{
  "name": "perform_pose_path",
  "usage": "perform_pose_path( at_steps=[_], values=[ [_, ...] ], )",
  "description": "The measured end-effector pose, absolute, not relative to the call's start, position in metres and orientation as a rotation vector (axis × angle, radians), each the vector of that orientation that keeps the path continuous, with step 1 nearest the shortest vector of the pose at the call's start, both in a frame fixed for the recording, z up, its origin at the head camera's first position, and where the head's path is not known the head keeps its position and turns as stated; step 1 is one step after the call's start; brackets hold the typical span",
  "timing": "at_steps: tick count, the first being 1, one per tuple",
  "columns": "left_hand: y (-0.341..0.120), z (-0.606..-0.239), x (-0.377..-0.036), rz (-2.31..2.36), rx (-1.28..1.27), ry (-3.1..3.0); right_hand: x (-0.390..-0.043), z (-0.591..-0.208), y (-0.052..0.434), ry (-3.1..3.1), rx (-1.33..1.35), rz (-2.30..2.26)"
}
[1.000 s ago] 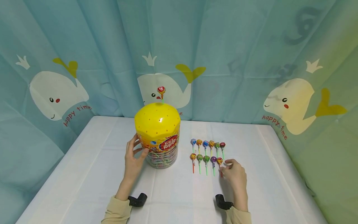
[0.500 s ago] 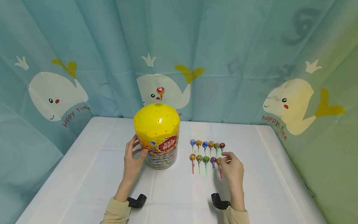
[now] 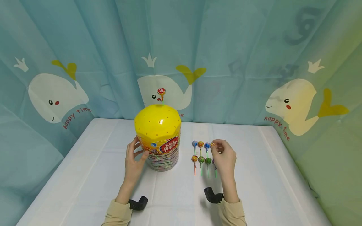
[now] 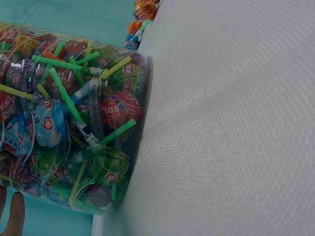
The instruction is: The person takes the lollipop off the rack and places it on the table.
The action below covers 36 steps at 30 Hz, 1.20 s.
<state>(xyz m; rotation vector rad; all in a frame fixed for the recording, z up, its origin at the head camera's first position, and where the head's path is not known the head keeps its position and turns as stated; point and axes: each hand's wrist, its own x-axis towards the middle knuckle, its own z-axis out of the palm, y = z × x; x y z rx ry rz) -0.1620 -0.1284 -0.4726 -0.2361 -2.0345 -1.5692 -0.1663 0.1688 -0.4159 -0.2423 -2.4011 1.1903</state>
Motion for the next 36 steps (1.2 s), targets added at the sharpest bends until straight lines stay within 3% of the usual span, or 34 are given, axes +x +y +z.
perform_pose_path(
  at_steps=[8,20,29,36],
  values=[
    [-0.128,-0.474,-0.163,-1.551,-0.241,-2.024,-0.181,-0.387,0.151,-2.242,-0.134,1.567],
    [-0.127,-0.471,-0.163,-1.564,-0.21,-2.052,-0.199,-0.345,0.118,-2.146,0.041,1.623],
    [-0.12,-0.438,-0.145,-1.562,-0.23,-2.049,-0.212,-0.322,0.098,-2.151,0.137,1.654],
    [-0.12,-0.435,-0.144,-1.571,-0.223,-2.06,-0.219,-0.312,0.088,-2.213,0.197,1.703]
  ],
)
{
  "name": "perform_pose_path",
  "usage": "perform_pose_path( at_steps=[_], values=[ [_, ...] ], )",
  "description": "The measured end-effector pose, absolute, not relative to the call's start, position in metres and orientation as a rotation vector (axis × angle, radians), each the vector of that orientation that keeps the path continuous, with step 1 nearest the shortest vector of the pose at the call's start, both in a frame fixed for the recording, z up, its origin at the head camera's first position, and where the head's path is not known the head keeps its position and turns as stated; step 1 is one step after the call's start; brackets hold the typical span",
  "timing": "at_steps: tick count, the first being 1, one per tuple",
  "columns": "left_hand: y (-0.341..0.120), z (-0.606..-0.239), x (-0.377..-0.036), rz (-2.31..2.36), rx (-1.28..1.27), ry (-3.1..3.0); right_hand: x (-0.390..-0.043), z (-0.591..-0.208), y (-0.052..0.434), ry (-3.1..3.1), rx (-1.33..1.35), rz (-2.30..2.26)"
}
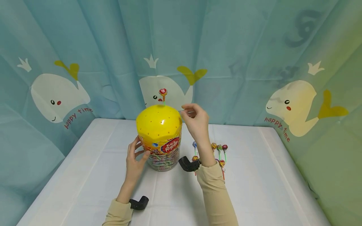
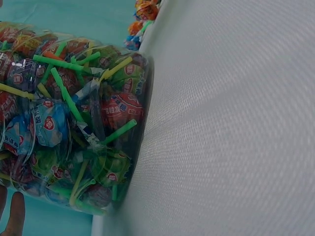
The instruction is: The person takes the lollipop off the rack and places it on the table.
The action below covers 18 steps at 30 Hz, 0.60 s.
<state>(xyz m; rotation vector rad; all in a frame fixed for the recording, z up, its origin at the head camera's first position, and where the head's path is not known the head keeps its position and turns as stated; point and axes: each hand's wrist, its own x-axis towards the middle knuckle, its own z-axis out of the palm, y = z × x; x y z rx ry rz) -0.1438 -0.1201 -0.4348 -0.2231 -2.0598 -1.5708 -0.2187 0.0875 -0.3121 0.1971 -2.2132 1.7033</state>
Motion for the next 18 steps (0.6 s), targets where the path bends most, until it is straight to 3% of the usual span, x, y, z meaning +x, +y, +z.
perform_pose_path(
  at_steps=[18],
  values=[
    [-0.12,-0.436,-0.144,-1.564,-0.217,-2.057,-0.235,-0.289,0.061,-2.298,0.307,1.598]
  ],
)
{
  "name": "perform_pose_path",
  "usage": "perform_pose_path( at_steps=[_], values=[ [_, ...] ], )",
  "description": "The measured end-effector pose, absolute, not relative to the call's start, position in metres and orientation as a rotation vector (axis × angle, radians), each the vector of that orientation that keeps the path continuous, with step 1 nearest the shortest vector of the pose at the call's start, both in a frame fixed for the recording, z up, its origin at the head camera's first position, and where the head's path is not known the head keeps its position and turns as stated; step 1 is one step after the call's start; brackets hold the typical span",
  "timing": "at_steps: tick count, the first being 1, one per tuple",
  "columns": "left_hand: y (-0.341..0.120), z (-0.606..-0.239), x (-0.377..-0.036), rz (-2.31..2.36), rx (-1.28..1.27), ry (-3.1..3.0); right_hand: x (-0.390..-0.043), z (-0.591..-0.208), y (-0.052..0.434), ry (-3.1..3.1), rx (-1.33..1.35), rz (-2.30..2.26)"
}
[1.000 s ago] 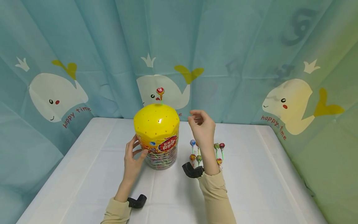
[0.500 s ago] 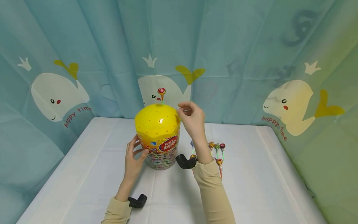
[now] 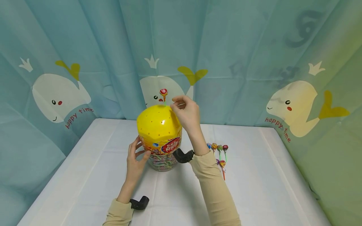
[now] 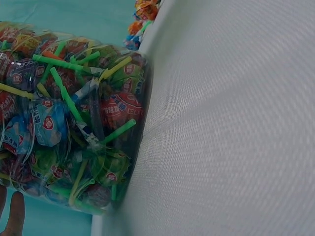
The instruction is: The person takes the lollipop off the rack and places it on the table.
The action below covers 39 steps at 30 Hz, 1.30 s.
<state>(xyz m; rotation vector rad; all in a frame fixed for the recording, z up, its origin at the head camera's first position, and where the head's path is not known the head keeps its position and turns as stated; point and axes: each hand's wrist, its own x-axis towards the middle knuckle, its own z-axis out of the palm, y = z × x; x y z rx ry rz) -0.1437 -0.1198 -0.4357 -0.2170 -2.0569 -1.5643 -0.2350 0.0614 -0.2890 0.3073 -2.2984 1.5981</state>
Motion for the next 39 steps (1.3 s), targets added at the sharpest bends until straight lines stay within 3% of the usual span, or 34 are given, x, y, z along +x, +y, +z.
perform_pose_path(
  at_steps=[39],
  values=[
    [-0.121,-0.437,-0.144,-1.563,-0.221,-2.053,-0.25,-0.284,0.035,-2.19,0.431,1.516]
  ],
)
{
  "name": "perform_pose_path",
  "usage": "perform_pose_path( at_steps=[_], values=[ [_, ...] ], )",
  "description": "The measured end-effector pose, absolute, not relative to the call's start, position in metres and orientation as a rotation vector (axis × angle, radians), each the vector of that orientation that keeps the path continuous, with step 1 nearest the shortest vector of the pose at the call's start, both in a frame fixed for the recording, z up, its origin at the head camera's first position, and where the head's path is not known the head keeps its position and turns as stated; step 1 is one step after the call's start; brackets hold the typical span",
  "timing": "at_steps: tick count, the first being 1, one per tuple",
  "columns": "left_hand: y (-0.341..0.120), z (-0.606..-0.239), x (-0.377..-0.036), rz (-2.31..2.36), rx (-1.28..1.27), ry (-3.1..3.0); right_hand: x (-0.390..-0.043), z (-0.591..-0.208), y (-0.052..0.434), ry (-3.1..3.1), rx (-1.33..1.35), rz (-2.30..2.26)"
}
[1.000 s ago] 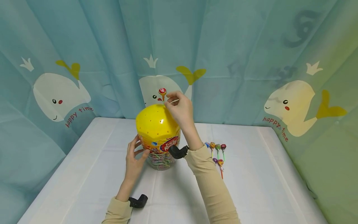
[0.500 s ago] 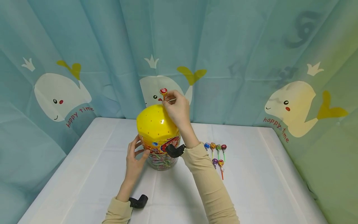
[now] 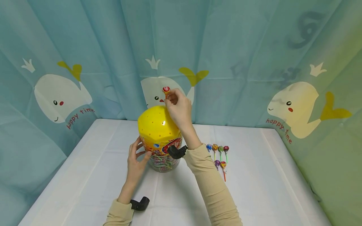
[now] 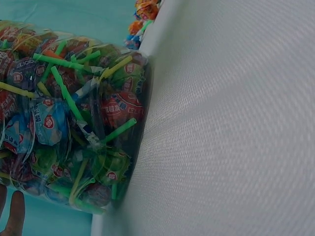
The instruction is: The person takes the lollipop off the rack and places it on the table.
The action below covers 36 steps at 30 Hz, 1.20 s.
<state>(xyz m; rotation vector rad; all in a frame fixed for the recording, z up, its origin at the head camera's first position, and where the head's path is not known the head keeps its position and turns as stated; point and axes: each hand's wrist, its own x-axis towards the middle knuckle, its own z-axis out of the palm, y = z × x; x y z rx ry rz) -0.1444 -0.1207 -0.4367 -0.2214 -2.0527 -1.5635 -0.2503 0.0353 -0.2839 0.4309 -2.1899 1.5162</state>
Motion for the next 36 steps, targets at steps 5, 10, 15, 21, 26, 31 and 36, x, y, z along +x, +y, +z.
perform_pose_path(
  at_steps=[5,10,15,21,26,31,36],
  values=[
    [-0.121,-0.437,-0.144,-1.561,-0.223,-2.057,-0.249,-0.281,0.038,-2.134,0.467,1.51],
    [-0.12,-0.437,-0.144,-1.561,-0.227,-2.056,-0.247,-0.282,0.044,-2.092,0.492,1.524],
    [-0.12,-0.436,-0.144,-1.562,-0.231,-2.052,-0.241,-0.285,0.052,-2.051,0.512,1.542],
    [-0.123,-0.453,-0.154,-1.546,-0.224,-2.051,-0.232,-0.29,0.062,-2.041,0.504,1.56],
    [-0.128,-0.472,-0.163,-1.543,-0.221,-2.045,-0.222,-0.294,0.069,-2.047,0.476,1.567],
    [-0.129,-0.475,-0.163,-1.536,-0.238,-2.036,-0.214,-0.302,0.078,-2.052,0.441,1.582],
    [-0.129,-0.474,-0.163,-1.538,-0.247,-2.035,-0.208,-0.312,0.09,-2.071,0.377,1.593]
  ],
)
